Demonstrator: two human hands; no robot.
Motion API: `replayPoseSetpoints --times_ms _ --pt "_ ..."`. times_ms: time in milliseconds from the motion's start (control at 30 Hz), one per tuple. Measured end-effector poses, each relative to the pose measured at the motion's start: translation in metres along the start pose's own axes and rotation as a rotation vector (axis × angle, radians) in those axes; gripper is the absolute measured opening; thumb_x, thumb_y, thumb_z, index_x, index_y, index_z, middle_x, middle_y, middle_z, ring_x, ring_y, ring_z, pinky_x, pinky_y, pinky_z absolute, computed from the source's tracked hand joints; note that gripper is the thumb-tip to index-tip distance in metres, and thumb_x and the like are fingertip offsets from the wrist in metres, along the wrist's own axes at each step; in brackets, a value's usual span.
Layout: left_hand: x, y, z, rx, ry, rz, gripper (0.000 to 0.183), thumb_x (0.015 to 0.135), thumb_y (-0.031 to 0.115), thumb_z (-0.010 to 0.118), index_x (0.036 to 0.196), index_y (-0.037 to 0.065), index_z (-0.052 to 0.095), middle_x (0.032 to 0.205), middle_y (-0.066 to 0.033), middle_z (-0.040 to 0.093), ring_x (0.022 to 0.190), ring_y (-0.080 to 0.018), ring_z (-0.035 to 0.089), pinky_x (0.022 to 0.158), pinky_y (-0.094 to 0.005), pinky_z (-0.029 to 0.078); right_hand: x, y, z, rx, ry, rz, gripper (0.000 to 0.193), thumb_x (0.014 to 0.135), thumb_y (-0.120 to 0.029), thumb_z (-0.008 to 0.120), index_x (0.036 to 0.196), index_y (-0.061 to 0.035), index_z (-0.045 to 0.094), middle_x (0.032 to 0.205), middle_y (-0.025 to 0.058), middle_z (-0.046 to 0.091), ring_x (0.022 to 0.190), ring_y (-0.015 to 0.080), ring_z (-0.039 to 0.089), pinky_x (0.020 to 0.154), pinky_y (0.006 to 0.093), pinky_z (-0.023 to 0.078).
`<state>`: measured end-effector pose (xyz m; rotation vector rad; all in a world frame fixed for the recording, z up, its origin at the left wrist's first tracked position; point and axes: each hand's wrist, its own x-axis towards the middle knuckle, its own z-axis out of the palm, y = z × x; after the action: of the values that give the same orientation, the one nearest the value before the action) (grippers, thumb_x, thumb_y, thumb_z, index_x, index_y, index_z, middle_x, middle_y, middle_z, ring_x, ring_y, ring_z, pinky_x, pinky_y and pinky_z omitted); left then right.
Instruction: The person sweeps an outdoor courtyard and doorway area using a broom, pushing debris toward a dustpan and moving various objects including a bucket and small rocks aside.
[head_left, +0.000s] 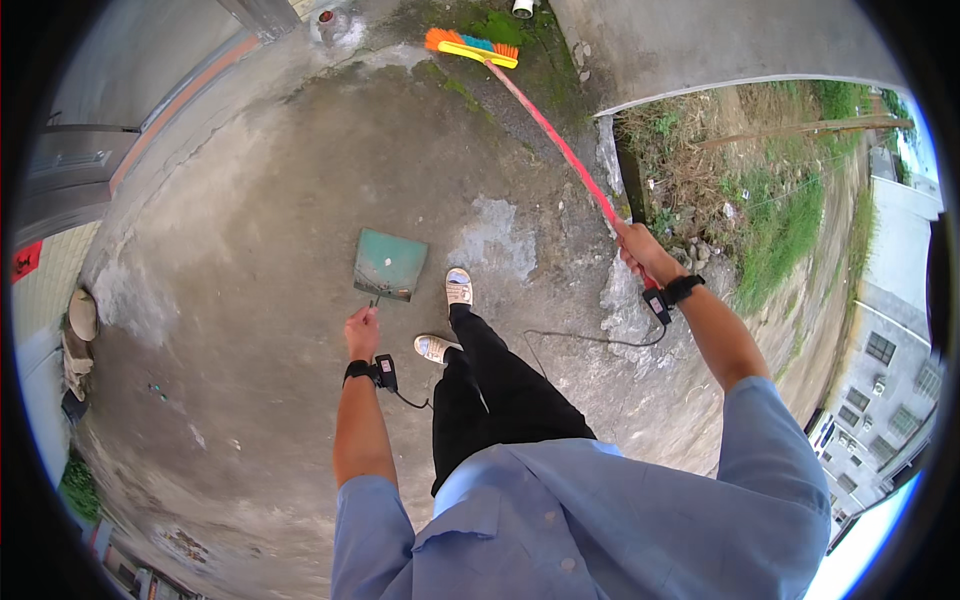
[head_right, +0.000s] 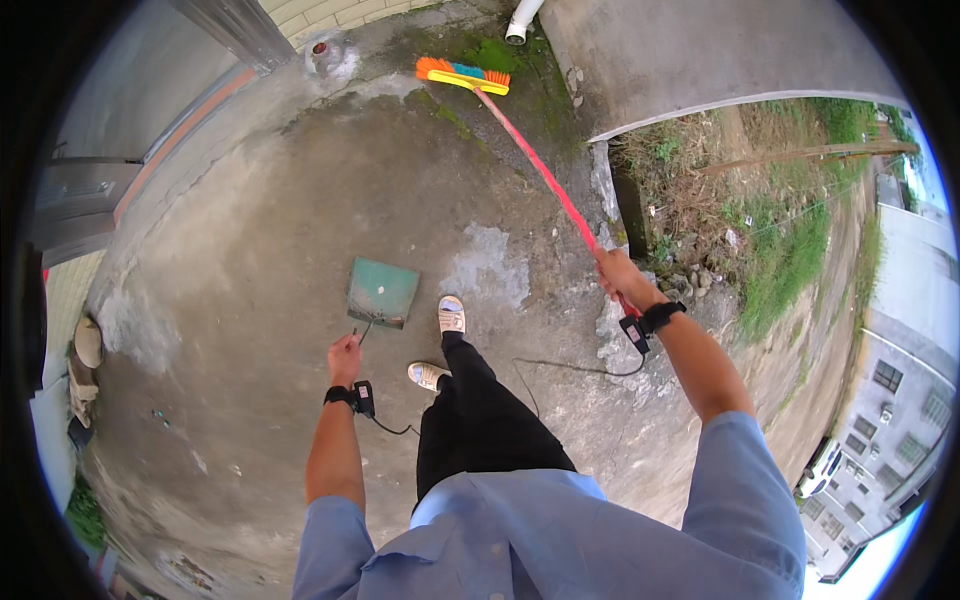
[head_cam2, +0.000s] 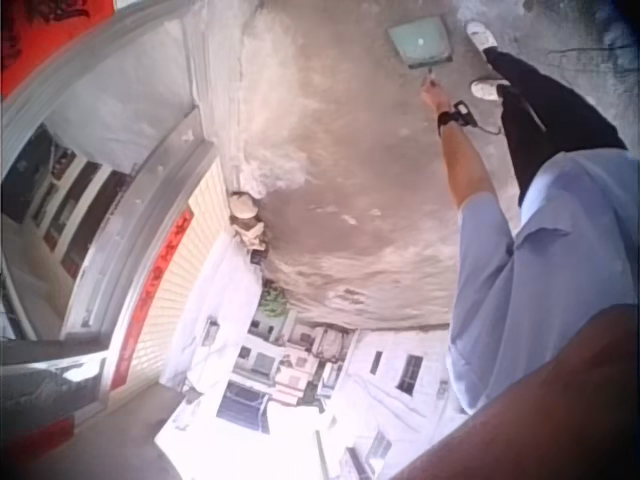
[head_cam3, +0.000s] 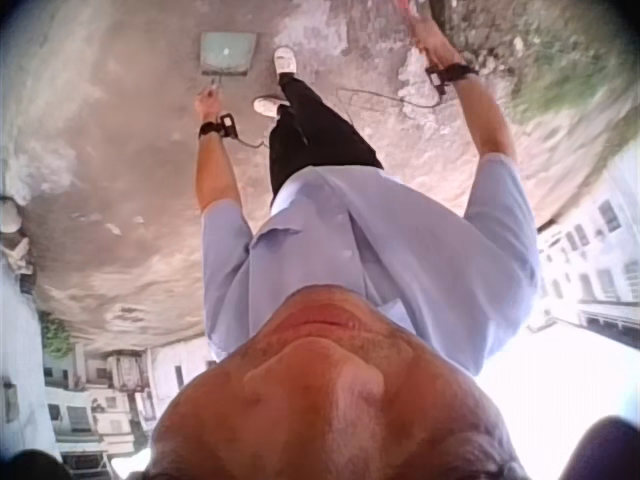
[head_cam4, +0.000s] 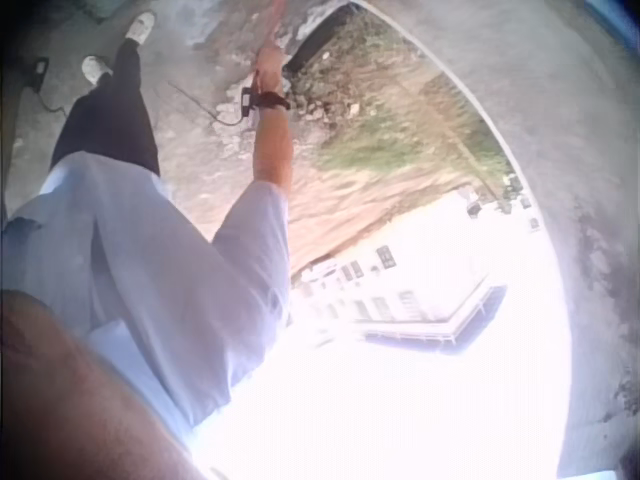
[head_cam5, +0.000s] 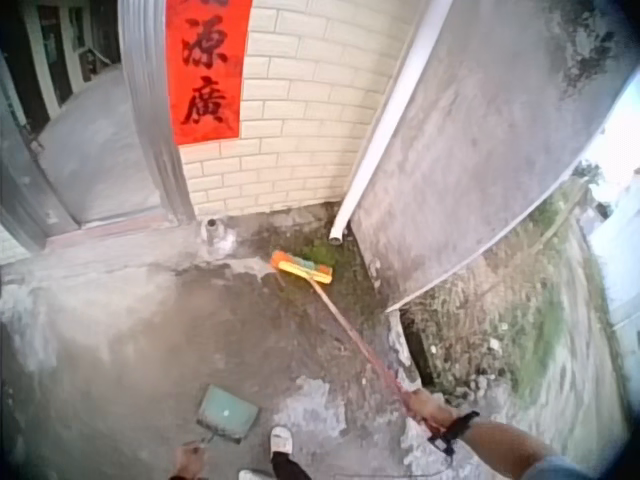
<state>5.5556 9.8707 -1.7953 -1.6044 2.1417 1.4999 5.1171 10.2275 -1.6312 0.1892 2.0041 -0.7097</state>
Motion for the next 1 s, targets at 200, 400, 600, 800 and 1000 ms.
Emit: replayPoseSetpoints --times_ms 200,400,600,800,1000 --pt "-0.012 -0.025 -0.002 0.045 0.126 0.1 0.019 0.09 0.013 0.053 0.093 0.002 0.067 0.065 -0.0132 0.059 0.059 -0.0223 0.058 0.057 -0.0352 0.045 -0.039 0.027 0.042 0.13 -0.25 0.268 0.047 0.096 -0.053 0.043 0.07 -0.0126 0.044 0.053 -0.0022 0.039 0.037 0.0091 0.033 0.034 0.0259 0.025" --pt "-0.016 -0.05 -0.026 0.289 0.031 0.052 0.02 0.089 0.017 0.053 0.093 0.004 0.068 0.07 -0.0158 0.063 0.068 -0.0277 0.063 0.062 -0.039 0.047 -0.136 0.076 0.061 0.279 -0.227 0.296 0.049 0.097 -0.052 0.043 0.072 -0.0108 0.047 0.05 -0.0021 0.038 0.034 0.009 0.029 0.032 0.0264 0.023" --pt "0.0 -0.035 -0.021 0.199 -0.026 0.009 0.021 0.09 0.018 0.054 0.098 0.004 0.068 0.079 -0.0176 0.065 0.072 -0.0295 0.065 0.065 -0.0409 0.049 -0.018 0.01 0.049 -0.134 0.115 -0.127 0.057 0.096 -0.051 0.042 0.07 -0.001 0.051 0.05 0.0044 0.047 0.033 0.0168 0.044 0.033 0.0317 0.035" --pt "-0.004 -0.036 0.003 0.077 -0.024 0.083 0.022 0.092 0.016 0.052 0.103 0.005 0.068 0.08 -0.0173 0.066 0.07 -0.0287 0.065 0.064 -0.0395 0.049 0.006 0.009 0.064 -0.119 -0.062 -0.006 0.049 0.095 -0.047 0.046 0.074 -0.0028 0.049 0.054 0.0065 0.048 0.034 0.0151 0.044 0.032 0.0315 0.035" --pt "-0.007 -0.039 -0.019 0.191 -0.12 0.065 0.024 0.093 0.017 0.05 0.107 0.006 0.067 0.082 -0.0179 0.066 0.072 -0.0281 0.067 0.066 -0.0387 0.05 -0.176 0.07 0.08 0.315 -0.231 0.384 0.046 0.096 -0.055 0.044 0.072 -0.015 0.044 0.05 -0.0056 0.032 0.036 0.0059 0.025 0.033 0.0242 0.018"
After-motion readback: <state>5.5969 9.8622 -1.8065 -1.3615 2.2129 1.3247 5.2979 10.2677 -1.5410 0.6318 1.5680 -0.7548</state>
